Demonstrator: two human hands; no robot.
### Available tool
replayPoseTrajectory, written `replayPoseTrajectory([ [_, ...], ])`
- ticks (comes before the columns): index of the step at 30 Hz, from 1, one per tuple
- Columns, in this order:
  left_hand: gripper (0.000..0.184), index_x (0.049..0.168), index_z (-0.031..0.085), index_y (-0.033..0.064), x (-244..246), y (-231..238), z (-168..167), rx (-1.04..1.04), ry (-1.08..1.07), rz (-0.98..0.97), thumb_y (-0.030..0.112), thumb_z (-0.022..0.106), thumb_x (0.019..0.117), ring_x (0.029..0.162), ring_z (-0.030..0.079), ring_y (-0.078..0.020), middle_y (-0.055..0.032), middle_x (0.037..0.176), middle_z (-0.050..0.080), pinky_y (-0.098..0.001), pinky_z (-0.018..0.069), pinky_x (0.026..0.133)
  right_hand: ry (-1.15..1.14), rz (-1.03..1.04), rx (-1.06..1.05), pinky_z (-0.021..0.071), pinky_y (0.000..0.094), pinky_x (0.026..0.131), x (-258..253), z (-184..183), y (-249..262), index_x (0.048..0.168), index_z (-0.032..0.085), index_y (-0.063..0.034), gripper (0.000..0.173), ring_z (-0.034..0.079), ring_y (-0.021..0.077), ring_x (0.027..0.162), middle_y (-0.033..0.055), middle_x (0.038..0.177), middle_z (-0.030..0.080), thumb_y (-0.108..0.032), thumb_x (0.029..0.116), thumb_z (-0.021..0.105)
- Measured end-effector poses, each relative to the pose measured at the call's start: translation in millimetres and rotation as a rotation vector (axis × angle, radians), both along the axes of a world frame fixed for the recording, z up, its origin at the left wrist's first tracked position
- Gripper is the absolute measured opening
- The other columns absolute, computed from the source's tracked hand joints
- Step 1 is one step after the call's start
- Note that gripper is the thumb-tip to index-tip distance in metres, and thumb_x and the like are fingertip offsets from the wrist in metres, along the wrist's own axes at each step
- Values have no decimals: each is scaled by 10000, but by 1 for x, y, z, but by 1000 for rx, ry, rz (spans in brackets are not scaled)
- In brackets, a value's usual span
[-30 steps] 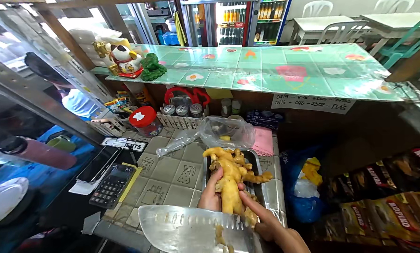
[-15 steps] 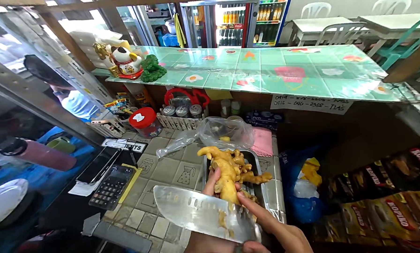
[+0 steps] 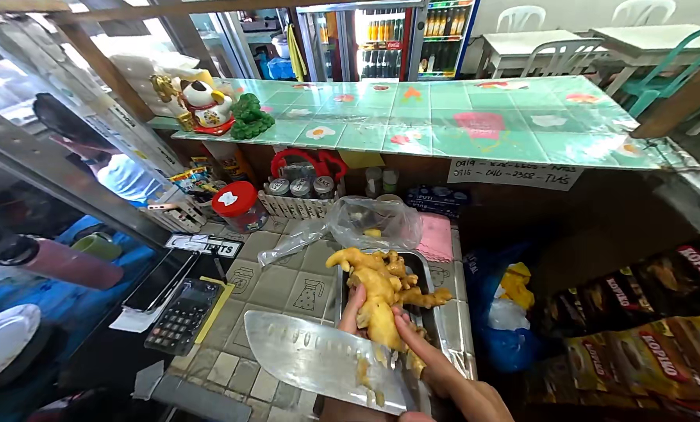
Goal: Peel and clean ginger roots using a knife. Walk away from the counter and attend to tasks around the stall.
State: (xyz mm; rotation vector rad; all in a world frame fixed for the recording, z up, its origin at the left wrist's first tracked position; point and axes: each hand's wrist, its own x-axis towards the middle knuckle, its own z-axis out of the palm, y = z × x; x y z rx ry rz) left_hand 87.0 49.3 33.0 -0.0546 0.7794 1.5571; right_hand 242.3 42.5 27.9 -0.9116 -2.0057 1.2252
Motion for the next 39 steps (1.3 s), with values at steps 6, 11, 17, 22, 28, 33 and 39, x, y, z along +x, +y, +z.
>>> replayPoseTrajectory([
  [6, 388, 1204, 551, 75, 3, -1, -4, 3, -35, 52, 384, 344, 1093, 802, 715, -186, -103, 899, 680, -322, 612, 728, 47, 28, 96, 573, 423, 907, 0, -40, 6, 1557, 419, -39, 725, 674, 211, 1153, 149, 1478, 561, -396, 979, 672],
  [11, 534, 1179, 582, 29, 12, -13, -3, 53, -229, 92, 472, 296, 1092, 871, 711, -258, -169, 956, 678, -413, 614, 758, 20, 16, 76, 607, 378, 870, 10, -29, 9, 1536, 492, -136, 595, 713, 132, 1043, 32, 1463, 598, -332, 1001, 663],
  [17, 399, 1155, 564, 80, 5, 0, -4, -20, -20, -11, 377, 303, 1102, 822, 708, -150, -72, 905, 681, -310, 605, 740, -39, -28, 46, 511, 385, 565, 3, -11, -2, 1448, 520, 61, 656, 624, 216, 636, 195, 1008, 725, -396, 994, 640],
  [22, 373, 1188, 550, 89, 5, -3, -2, 2, -38, 13, 370, 321, 1099, 824, 711, -157, -76, 915, 685, -317, 608, 748, -99, 5, 176, 601, 409, 778, 8, -23, 2, 1559, 446, -106, 676, 740, 184, 973, 81, 1419, 631, -442, 1002, 627],
  [28, 446, 1171, 578, 52, 8, -10, -2, 26, -187, 37, 412, 327, 1095, 843, 710, -221, -128, 927, 676, -371, 612, 764, -96, -13, 187, 607, 400, 818, 10, -25, 5, 1527, 504, -131, 607, 732, 165, 1023, 57, 1373, 666, -412, 1005, 634],
  [33, 437, 1191, 589, 50, 8, -12, -7, 63, -148, -16, 388, 327, 1098, 924, 706, -229, -137, 1005, 687, -405, 601, 817, -86, 48, 71, 612, 431, 832, 19, -21, 9, 1570, 438, -147, 671, 729, 168, 1016, 55, 1416, 635, -427, 996, 643],
  [39, 436, 1260, 536, 28, 1, -2, -6, -17, -87, -136, 367, 314, 1100, 1060, 709, -286, -185, 1131, 696, -415, 590, 908, -121, 41, 139, 586, 439, 669, 16, -16, 9, 1535, 473, -71, 737, 716, 220, 776, 143, 1146, 740, -441, 943, 713],
])
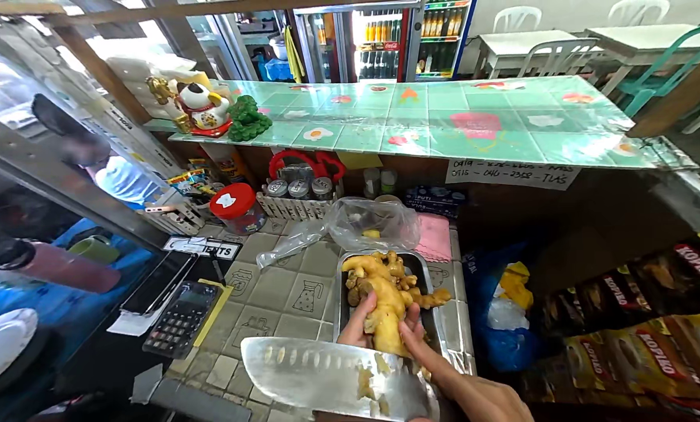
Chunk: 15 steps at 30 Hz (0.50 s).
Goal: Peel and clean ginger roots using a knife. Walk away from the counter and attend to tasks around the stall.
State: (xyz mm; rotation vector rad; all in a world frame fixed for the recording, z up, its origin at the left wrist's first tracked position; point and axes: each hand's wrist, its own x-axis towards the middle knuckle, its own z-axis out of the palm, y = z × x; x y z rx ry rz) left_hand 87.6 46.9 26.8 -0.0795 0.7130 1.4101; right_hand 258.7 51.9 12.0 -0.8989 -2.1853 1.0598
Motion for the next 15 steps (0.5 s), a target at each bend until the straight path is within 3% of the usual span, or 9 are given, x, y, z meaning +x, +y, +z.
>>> replayPoseTrajectory([
  [3, 416, 1294, 515, 47, -1, -3, 2, 8, -39, -19, 360, 323, 1100, 1106, 692, -285, -180, 1169, 683, -424, 580, 936, 6, 30, 6, 588, 425, 777, 1, 0, 5, 1526, 468, -35, 734, 720, 223, 946, 156, 1283, 689, -443, 956, 686],
  [8, 443, 1291, 517, 32, -1, -2, 0, 51, -68, -44, 364, 292, 1104, 1126, 686, -294, -189, 1184, 680, -433, 567, 964, -50, 41, 42, 553, 448, 607, 8, 7, 1, 1539, 468, -89, 702, 669, 233, 680, 140, 969, 742, -465, 977, 657],
  [12, 408, 1252, 543, 42, -2, -3, 2, 0, -73, -39, 355, 330, 1101, 1118, 690, -276, -175, 1175, 689, -419, 578, 945, -93, 10, 99, 528, 455, 549, 10, 6, 3, 1516, 520, -141, 661, 656, 234, 624, 110, 958, 759, -489, 971, 655],
  [15, 420, 1305, 509, 47, -3, -3, -2, 4, -93, -49, 369, 340, 1095, 1155, 671, -295, -190, 1230, 666, -427, 565, 966, -87, 31, 85, 528, 463, 548, 10, 6, 4, 1523, 509, -153, 660, 649, 233, 618, 112, 959, 753, -488, 973, 652],
])
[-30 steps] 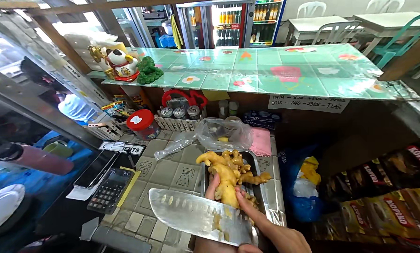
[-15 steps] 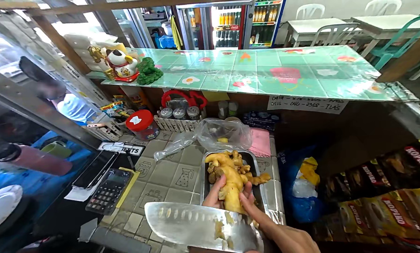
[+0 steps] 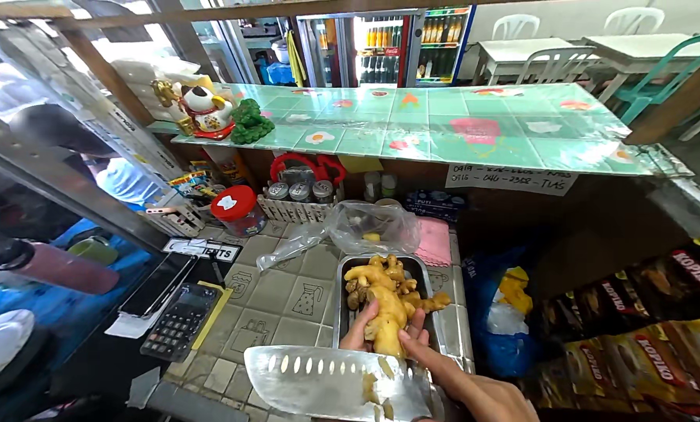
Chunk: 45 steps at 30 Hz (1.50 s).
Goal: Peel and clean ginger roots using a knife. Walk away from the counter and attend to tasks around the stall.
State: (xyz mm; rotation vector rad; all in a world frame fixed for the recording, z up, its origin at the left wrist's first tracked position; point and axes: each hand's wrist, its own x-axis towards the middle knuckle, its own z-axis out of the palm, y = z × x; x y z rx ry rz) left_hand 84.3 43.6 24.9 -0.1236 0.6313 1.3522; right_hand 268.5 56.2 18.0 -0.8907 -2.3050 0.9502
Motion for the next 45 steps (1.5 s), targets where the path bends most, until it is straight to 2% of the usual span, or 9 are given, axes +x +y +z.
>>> replayPoseTrajectory([
  [5, 396, 1315, 503, 55, -2, -3, 0, 22, -100, 11, 349, 366, 1087, 1206, 643, -315, -202, 1280, 637, -441, 563, 962, 36, -4, 39, 582, 452, 636, 0, -5, 5, 1499, 547, -193, 562, 730, 218, 774, 77, 1167, 753, -446, 1003, 623],
  [12, 420, 1381, 458, 55, 0, 0, -6, 62, 74, -41, 344, 368, 1090, 1191, 654, -294, -189, 1271, 650, -429, 560, 976, 86, 25, -129, 533, 460, 571, -2, 1, 1, 1561, 437, -103, 735, 623, 233, 615, 137, 875, 712, -461, 966, 676],
  [16, 435, 1431, 406, 100, 0, -2, -4, 54, 18, -64, 366, 348, 1093, 1217, 638, -288, -175, 1328, 622, -419, 554, 973, 76, 4, -62, 585, 453, 661, -1, -1, 1, 1542, 484, -143, 648, 716, 219, 754, 114, 1142, 750, -433, 988, 654],
  [24, 421, 1385, 462, 69, 1, -5, -8, 101, -36, -70, 357, 366, 1092, 1265, 611, -311, -193, 1350, 611, -436, 547, 996, 86, 21, -65, 596, 473, 724, 6, -9, 6, 1525, 516, -193, 574, 738, 227, 837, 97, 1176, 747, -424, 1010, 620],
  [32, 480, 1332, 513, 39, 1, -4, -6, 124, -84, -105, 415, 329, 1097, 1257, 617, -316, -201, 1319, 631, -433, 543, 1008, 107, 29, -136, 563, 471, 646, 7, -10, 7, 1538, 497, -204, 582, 686, 224, 717, 116, 1122, 747, -446, 1018, 596],
  [35, 478, 1339, 513, 37, 2, -5, -4, 108, -72, -84, 406, 322, 1101, 1255, 617, -332, -210, 1316, 631, -447, 542, 1012, 111, 15, -100, 575, 462, 667, 6, -11, 6, 1526, 515, -207, 550, 710, 217, 767, 100, 1147, 748, -422, 1025, 593],
  [39, 412, 1281, 502, 35, 12, -4, 12, 37, 51, 5, 337, 279, 1110, 1122, 666, -345, -224, 1198, 648, -452, 591, 882, 107, 22, -89, 597, 466, 713, 8, -11, 8, 1532, 503, -197, 551, 736, 222, 829, 102, 1202, 736, -418, 1033, 579],
  [42, 418, 1434, 434, 53, 1, -13, -10, 222, 81, -62, 304, 366, 1107, 1263, 613, -293, -182, 1362, 612, -429, 548, 1000, 115, 50, -141, 591, 465, 724, 9, -9, 7, 1558, 463, -173, 584, 725, 229, 825, 119, 1239, 719, -429, 1041, 556],
  [45, 439, 1474, 385, 61, 4, -17, -7, 230, 120, -42, 306, 310, 1118, 1264, 613, -295, -181, 1367, 610, -427, 551, 1004, 157, 29, -150, 590, 441, 720, 7, -12, 8, 1541, 487, -177, 550, 713, 208, 805, 118, 1187, 730, -411, 1048, 552],
])
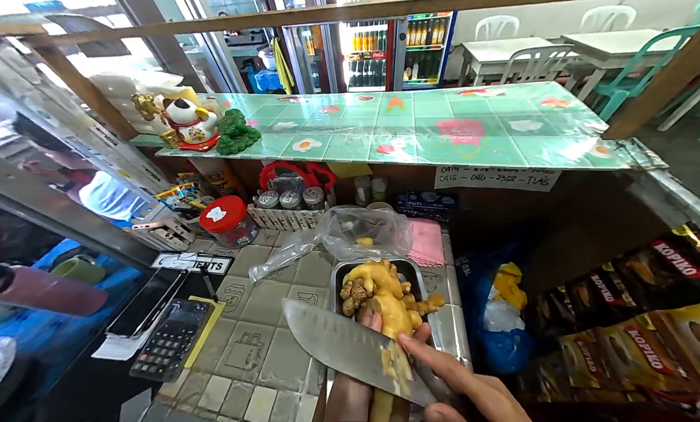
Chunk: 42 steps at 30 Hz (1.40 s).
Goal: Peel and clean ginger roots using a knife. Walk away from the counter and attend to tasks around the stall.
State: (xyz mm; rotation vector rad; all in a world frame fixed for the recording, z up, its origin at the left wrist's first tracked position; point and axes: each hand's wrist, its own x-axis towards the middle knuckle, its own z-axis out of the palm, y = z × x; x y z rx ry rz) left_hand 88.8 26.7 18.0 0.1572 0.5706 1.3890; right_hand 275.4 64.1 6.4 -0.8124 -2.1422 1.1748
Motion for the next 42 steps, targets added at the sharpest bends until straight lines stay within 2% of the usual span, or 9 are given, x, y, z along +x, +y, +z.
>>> replayPoseTrajectory([
  [6, 467, 1474, 330, 95, 6, -2, 1, -38, 87, 33, 347, 159, 1120, 1245, 630, -287, -175, 1375, 613, -391, 571, 951, 81, -30, -107, 562, 382, 630, -7, 0, -3, 1534, 491, -161, 523, 645, 158, 684, 109, 1086, 733, -372, 1058, 544],
  [9, 461, 1385, 451, 70, 2, 2, 5, -37, 112, -2, 354, 204, 1119, 1115, 688, -221, -149, 1252, 676, -346, 589, 903, 317, 26, -396, 424, 240, 487, -9, 3, -4, 1528, 465, -93, 493, 469, 55, 547, 19, 800, 614, -320, 1091, 472],
  [12, 548, 1313, 515, -6, -2, 12, 5, -97, -90, -26, 433, 265, 1102, 1130, 669, -315, -237, 1245, 648, -437, 559, 964, 507, 47, -670, 371, 219, 446, -6, 6, -6, 1509, 453, -135, 456, 410, 39, 531, -39, 798, 526, -347, 1108, 399],
  [15, 720, 1456, 415, 43, -8, 13, 7, -69, -148, -32, 615, 239, 1054, 1225, 621, -336, -225, 1346, 594, -449, 543, 1003, 390, 48, -468, 417, 217, 508, -2, 4, -7, 1544, 440, -98, 516, 463, 28, 582, -3, 913, 617, -365, 1102, 422],
  [17, 788, 1474, 406, 10, -15, 12, -5, 32, -201, -75, 652, 330, 1024, 1349, 535, -377, -252, 1451, 530, -476, 487, 1090, 175, 60, -237, 548, 303, 668, 1, 4, -11, 1570, 417, -94, 606, 617, 85, 737, 92, 1214, 699, -438, 1074, 473],
  [19, 787, 1485, 391, 17, -17, 15, -7, 37, -112, -121, 651, 310, 1026, 1345, 548, -343, -220, 1452, 545, -466, 468, 1111, 66, 1, -84, 539, 390, 653, -5, 8, -19, 1530, 474, -55, 637, 649, 181, 740, 141, 1126, 712, -434, 1029, 577],
  [24, 716, 1443, 435, -3, -13, 16, 4, -42, -134, -123, 560, 198, 1068, 1299, 588, -330, -231, 1396, 583, -444, 473, 1108, 22, 22, 58, 590, 446, 832, -16, -7, -12, 1519, 484, -45, 715, 711, 234, 1062, 164, 1316, 674, -462, 964, 657],
  [32, 562, 1386, 475, -12, -14, 14, 3, -51, -125, -103, 413, 256, 1090, 1298, 588, -316, -230, 1384, 589, -429, 455, 1122, -141, -57, 264, 565, 439, 630, -10, 7, -19, 1493, 555, -199, 561, 702, 237, 723, 116, 966, 750, -463, 1002, 612],
  [42, 463, 1320, 509, 42, -13, 8, 17, -108, -13, -133, 365, 265, 1097, 1235, 636, -248, -174, 1326, 646, -392, 524, 1036, -2, 6, 165, 576, 425, 663, -6, 8, -13, 1467, 576, -139, 548, 706, 200, 751, 117, 1151, 748, -412, 996, 645],
])
